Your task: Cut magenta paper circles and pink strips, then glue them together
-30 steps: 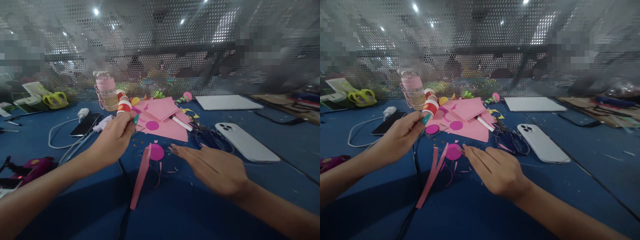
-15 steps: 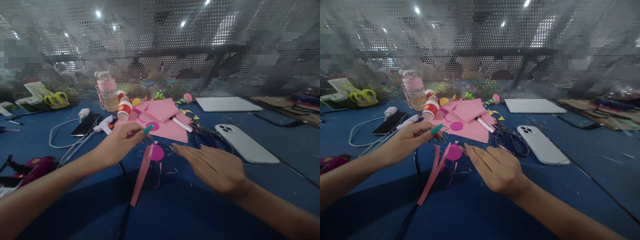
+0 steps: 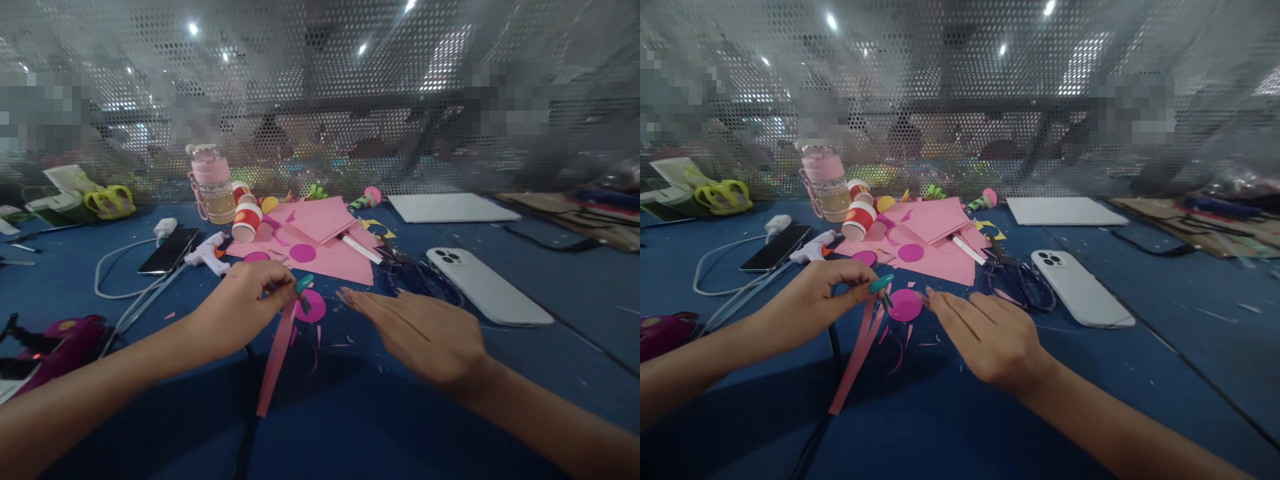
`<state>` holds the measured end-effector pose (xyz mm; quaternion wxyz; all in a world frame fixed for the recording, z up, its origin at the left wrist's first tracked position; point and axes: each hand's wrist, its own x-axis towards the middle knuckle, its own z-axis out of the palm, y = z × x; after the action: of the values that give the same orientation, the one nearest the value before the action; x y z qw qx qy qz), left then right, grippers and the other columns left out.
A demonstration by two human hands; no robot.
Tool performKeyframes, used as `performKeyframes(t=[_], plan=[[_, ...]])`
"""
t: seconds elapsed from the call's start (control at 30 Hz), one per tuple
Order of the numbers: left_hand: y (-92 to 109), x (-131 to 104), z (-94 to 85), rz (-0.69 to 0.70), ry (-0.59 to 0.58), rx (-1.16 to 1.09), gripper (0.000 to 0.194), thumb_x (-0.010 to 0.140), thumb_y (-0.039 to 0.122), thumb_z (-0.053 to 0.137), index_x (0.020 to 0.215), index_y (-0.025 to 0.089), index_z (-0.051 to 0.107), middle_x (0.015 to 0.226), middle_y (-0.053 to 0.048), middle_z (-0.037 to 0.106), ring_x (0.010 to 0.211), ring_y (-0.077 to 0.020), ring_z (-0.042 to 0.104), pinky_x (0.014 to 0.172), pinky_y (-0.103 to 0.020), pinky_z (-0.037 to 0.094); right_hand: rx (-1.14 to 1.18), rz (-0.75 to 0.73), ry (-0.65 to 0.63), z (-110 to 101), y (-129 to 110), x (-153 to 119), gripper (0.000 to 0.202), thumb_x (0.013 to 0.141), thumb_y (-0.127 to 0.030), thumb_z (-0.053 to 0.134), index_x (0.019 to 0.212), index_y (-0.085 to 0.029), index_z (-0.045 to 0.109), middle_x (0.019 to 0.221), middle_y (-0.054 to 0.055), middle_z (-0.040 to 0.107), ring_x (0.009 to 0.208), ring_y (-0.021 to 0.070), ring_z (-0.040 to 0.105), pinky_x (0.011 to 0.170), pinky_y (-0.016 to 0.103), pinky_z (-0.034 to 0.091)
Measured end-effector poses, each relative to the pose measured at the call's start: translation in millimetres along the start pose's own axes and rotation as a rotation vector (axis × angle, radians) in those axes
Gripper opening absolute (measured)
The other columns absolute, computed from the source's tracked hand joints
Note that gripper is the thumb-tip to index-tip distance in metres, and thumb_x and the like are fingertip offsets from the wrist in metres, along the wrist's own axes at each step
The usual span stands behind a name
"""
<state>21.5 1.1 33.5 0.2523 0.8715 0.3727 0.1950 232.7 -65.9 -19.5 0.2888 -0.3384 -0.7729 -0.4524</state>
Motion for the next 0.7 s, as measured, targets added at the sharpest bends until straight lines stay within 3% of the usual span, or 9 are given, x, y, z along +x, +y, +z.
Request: performKeyframes(t=[0.4,0.7], plan=[[-1.6,-1.7,8.0,0.094,0.131,0.104,0.023,0.082,0.009,0.049,0.062,0.015,0.058,0.061,0.000,0.061,0.060,-0.0122,0.055,0.057,-0.022,0.039,0.084,0.056,-0.002,-0.1,-3.7,2.9,0.028,0.082,0.005,0.051,0.089,-0.017,0.068,0.072,-0.001,0.076,0.051,0.0112,0.064,0.053,0.024,0.047],[-8.6,-2.7,14.9,0.210,0.202,0.128,0.024,0.082,0.008,0.044,0.062,0.016,0.053,0.063,-0.002,0.060,0.061,-0.0134,0.055,0.059,-0.023,0.041,0.168,0.083,-0.013,1.4,-6.1,-1.2,0.020,0.084,0.000,0.055,0.093,-0.013,0.066,0.075,0.002,0.076,0.056,0.0115,0.067,0.056,0.024,0.049]])
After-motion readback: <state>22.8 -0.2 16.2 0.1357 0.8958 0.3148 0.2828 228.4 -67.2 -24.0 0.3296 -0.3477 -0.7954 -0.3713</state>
